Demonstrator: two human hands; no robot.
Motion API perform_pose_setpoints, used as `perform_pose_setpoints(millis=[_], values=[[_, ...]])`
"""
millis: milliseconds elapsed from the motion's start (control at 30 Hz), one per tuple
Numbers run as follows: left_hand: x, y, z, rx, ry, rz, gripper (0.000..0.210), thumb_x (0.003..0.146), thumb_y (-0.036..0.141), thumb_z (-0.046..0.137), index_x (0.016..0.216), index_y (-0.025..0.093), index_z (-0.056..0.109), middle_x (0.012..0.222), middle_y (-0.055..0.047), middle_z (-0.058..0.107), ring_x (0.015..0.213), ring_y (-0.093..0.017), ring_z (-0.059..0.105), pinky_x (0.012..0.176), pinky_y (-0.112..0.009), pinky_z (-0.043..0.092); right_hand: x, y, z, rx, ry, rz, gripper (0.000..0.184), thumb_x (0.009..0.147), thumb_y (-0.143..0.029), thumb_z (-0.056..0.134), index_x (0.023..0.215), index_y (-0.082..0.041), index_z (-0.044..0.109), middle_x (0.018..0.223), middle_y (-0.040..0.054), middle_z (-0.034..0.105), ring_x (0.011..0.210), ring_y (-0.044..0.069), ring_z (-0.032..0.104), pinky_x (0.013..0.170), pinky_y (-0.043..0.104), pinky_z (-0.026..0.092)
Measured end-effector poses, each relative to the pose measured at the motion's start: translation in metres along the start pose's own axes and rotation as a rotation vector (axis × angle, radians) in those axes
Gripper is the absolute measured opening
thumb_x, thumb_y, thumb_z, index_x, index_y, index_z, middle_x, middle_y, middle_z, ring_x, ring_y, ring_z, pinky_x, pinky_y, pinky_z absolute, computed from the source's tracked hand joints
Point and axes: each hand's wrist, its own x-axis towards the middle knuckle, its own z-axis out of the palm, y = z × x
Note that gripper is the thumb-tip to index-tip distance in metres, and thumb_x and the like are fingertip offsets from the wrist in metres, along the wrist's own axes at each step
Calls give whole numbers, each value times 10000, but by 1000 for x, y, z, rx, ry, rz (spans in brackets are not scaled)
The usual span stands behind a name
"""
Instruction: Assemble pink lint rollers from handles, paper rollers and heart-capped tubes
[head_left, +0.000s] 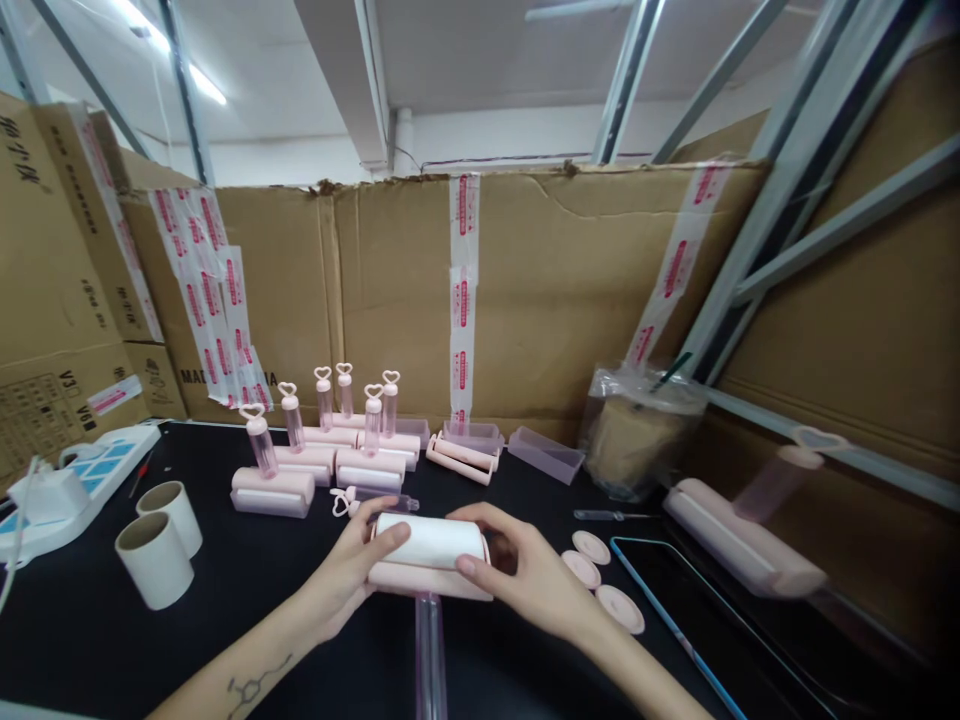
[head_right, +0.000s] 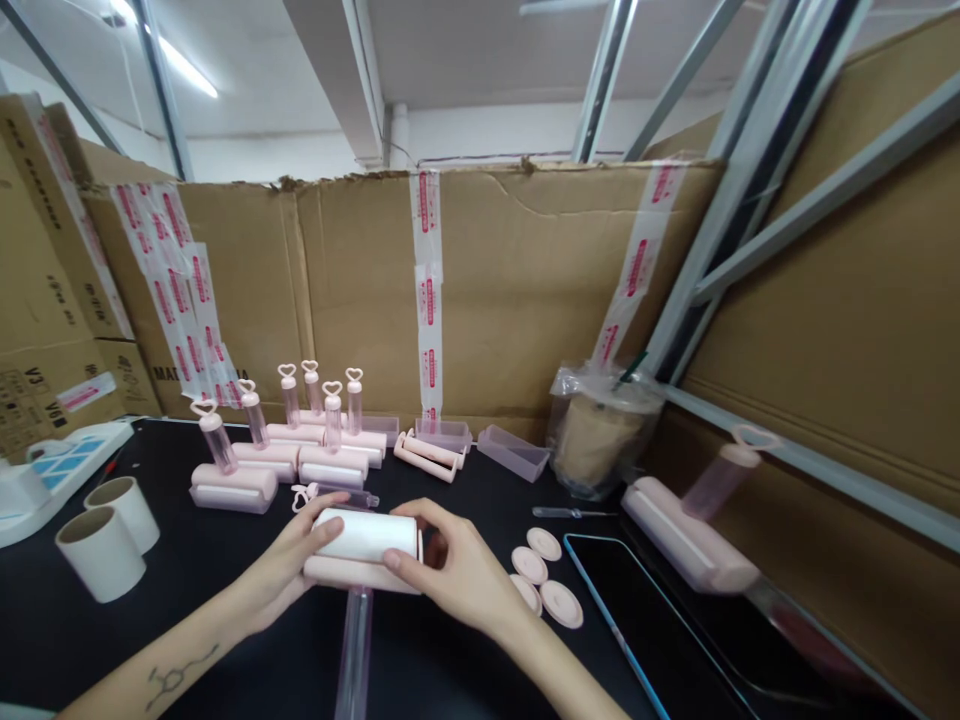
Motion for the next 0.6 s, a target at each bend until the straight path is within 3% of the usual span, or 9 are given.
perform_pose_setpoints(millis=[133,200,267,333,400,500,600], values=[[0,-3,-1,-128,-90,110,539,654,380,751,1080,203,475,1051,-83,592,958,-230,599,812,-361,483,2,1,6,241,134,95,334,745,-498,585,794,-168,571,725,22,611,685,178,579,602,268,456],[1,-6,0,-20,-157,80,516,630,323,778,1030,179,486,990,-80,620,895,-195,620,799,-325,487,3,3,6,163,191,110,384,805,-553,470,747,-177,525,662,5,579,628,164,569,564,264,460],[3,-10,1,129,-153,25,449,649,312,762,964,164,478,874,-58,636,712,-145,626,679,-298,518,10,9,-1,-41,144,102,457,862,-576,318,745,-181,515,648,7,584,589,159,574,538,266,472],[7,-14,-1,210,-114,34,396,686,362,720,899,169,448,770,-23,623,548,-99,568,529,-265,517,28,17,-20,-263,61,92,537,893,-564,222,721,-174,549,656,24,617,599,168,598,570,279,488],[12,-18,-6,243,-100,86,394,701,412,690,862,181,415,730,-3,611,478,-73,512,427,-220,484,56,28,-49,-384,62,107,554,911,-524,242,673,-165,592,695,48,644,691,187,623,682,296,489],[17,-22,-12,289,-103,147,405,708,454,666,834,192,383,717,5,608,426,-50,463,338,-156,408,102,48,-96,-592,123,191,287,864,-410,507,882,-150,629,988,95,637,930,235,596,831,347,456],[19,-25,-15,329,-111,171,415,712,486,646,821,199,368,700,11,603,392,-39,438,292,-125,338,132,71,-121,-741,98,305,283,880,-297,535,1127,-159,543,1140,79,573,951,206,590,798,406,498]])
